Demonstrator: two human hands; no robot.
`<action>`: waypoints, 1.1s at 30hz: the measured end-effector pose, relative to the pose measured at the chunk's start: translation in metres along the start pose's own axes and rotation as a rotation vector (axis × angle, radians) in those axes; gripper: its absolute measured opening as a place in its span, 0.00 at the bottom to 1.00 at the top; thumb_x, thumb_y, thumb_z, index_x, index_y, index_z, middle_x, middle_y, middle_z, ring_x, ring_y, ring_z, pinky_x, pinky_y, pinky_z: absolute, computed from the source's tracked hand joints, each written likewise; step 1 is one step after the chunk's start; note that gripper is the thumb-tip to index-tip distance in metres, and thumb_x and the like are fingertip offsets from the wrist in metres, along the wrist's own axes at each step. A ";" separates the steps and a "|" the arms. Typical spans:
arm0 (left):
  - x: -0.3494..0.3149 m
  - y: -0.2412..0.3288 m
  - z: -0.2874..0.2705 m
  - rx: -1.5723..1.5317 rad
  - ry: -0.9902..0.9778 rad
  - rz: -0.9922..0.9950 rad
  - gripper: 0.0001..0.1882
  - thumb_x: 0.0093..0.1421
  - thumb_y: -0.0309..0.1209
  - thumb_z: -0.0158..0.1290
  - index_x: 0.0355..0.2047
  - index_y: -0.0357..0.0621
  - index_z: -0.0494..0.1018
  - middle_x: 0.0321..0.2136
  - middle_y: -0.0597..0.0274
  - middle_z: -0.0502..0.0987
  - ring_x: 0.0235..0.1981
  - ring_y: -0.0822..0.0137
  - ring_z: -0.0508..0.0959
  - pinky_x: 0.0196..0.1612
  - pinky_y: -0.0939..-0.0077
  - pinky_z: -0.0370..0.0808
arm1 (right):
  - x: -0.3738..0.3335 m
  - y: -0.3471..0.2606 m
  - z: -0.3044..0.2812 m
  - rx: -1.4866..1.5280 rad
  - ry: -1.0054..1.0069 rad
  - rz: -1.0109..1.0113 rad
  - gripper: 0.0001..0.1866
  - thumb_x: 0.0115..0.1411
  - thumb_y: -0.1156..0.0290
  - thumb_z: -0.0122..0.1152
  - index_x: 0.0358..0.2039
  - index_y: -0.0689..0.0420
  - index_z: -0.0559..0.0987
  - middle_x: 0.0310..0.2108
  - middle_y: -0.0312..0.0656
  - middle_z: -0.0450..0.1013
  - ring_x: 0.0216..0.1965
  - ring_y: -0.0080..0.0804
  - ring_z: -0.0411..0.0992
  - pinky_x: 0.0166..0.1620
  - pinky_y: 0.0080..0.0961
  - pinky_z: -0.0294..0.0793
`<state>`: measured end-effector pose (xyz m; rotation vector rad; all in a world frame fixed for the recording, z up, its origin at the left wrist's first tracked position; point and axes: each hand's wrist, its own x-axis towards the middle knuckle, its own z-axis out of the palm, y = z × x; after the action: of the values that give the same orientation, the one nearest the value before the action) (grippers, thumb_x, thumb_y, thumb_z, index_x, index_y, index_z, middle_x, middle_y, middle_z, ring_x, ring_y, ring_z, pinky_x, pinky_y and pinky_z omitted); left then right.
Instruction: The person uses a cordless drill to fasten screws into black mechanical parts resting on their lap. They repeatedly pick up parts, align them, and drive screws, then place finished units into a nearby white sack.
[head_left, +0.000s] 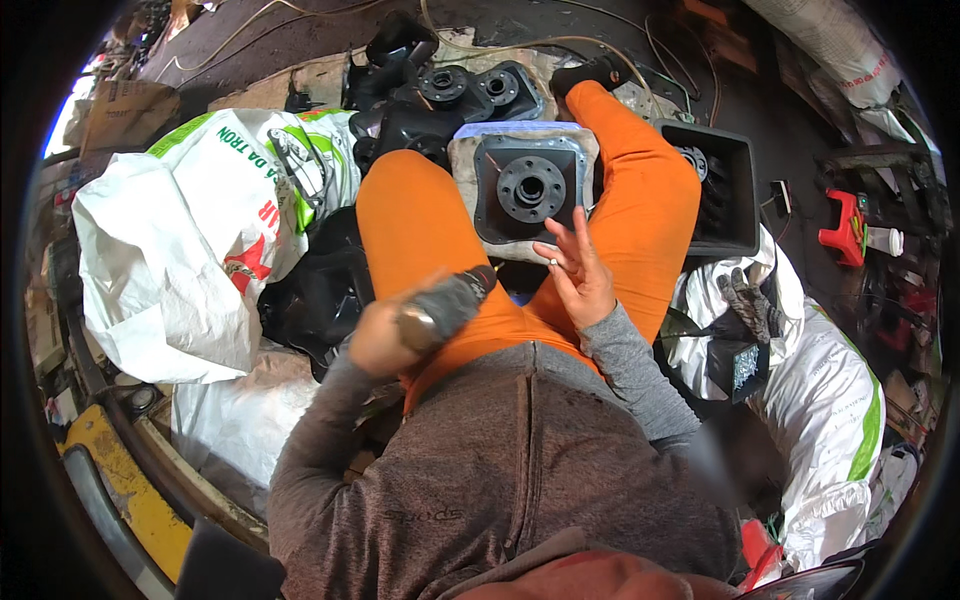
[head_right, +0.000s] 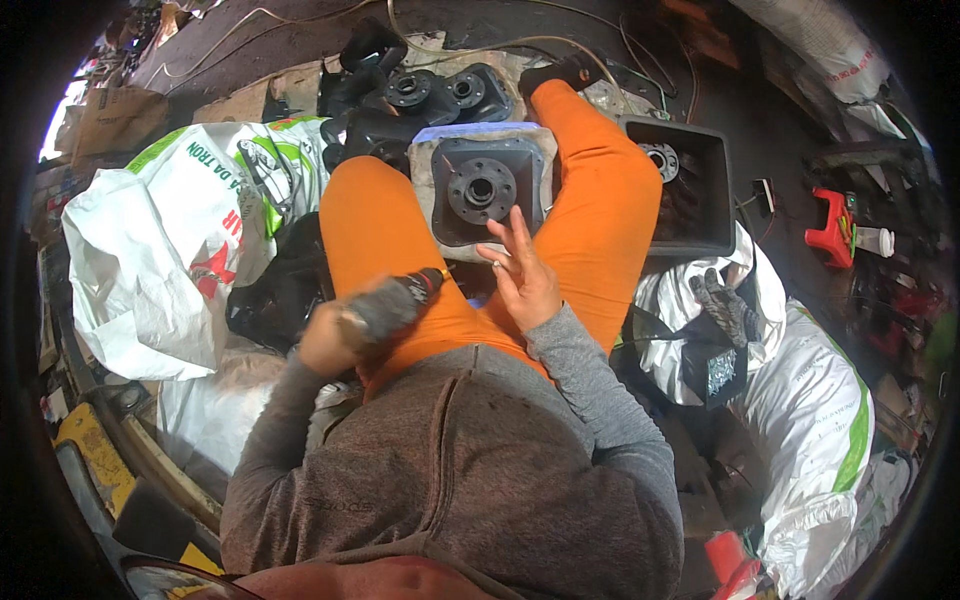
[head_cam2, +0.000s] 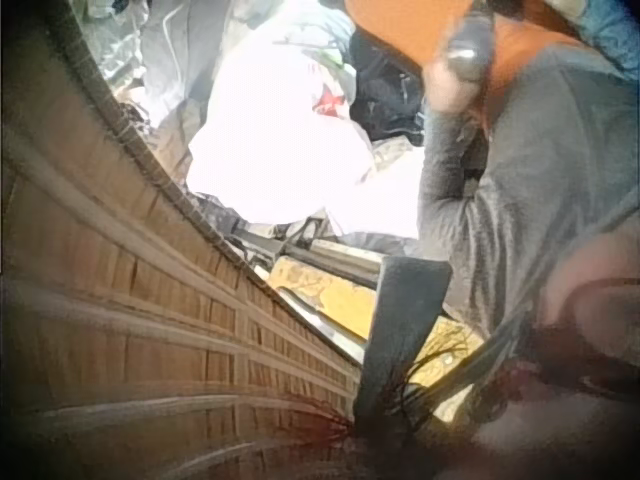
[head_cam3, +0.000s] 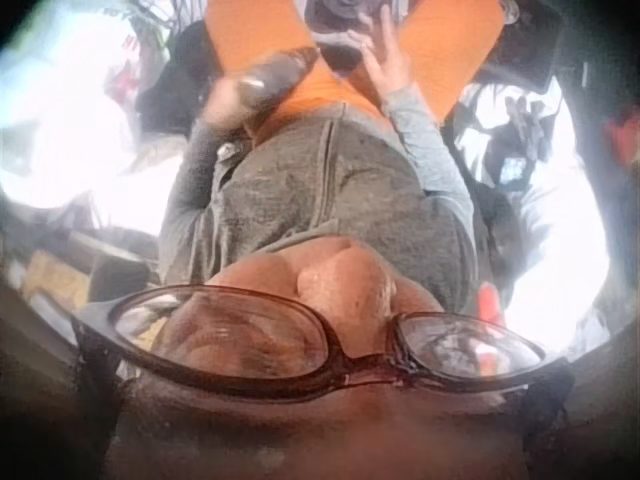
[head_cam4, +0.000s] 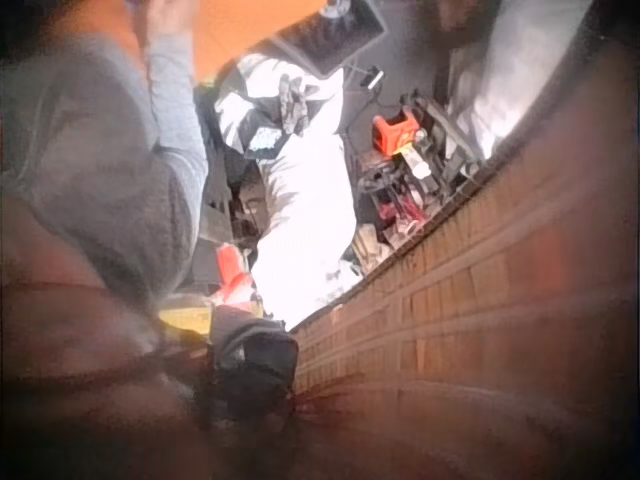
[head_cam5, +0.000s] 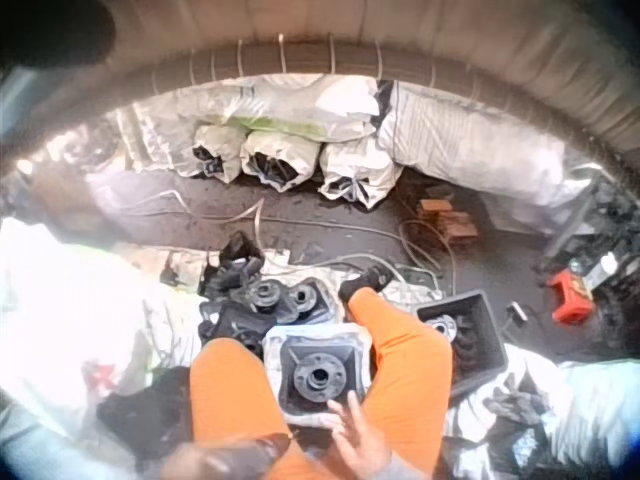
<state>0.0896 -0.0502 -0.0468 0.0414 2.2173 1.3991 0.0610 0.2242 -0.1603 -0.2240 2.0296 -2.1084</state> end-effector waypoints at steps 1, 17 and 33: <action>0.015 0.015 -0.018 0.394 -0.060 0.499 0.23 0.49 0.28 0.64 0.47 0.41 0.74 0.43 0.54 0.78 0.43 0.59 0.78 0.49 0.66 0.73 | -0.003 0.002 -0.001 0.017 0.021 0.003 0.44 0.57 0.91 0.42 0.69 0.48 0.39 0.61 0.52 0.61 0.53 0.38 0.72 0.53 0.24 0.71; 0.025 0.071 -0.023 0.170 -0.123 0.134 0.26 0.47 0.30 0.66 0.47 0.38 0.73 0.45 0.54 0.77 0.45 0.60 0.77 0.50 0.68 0.72 | 0.004 -0.024 -0.016 0.018 -0.069 -0.156 0.47 0.56 0.90 0.46 0.69 0.49 0.35 0.53 0.52 0.70 0.50 0.38 0.74 0.54 0.28 0.72; 0.033 0.067 -0.039 0.822 -0.116 0.485 0.27 0.47 0.29 0.64 0.49 0.44 0.73 0.48 0.54 0.75 0.48 0.57 0.77 0.52 0.68 0.73 | 0.040 -0.012 -0.035 -0.006 0.016 0.033 0.39 0.56 0.82 0.54 0.67 0.55 0.51 0.67 0.43 0.51 0.67 0.36 0.51 0.64 0.35 0.56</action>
<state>0.0275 -0.0420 0.0104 0.9627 2.6207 0.5568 0.0128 0.2480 -0.1514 -0.1734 2.0345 -2.0915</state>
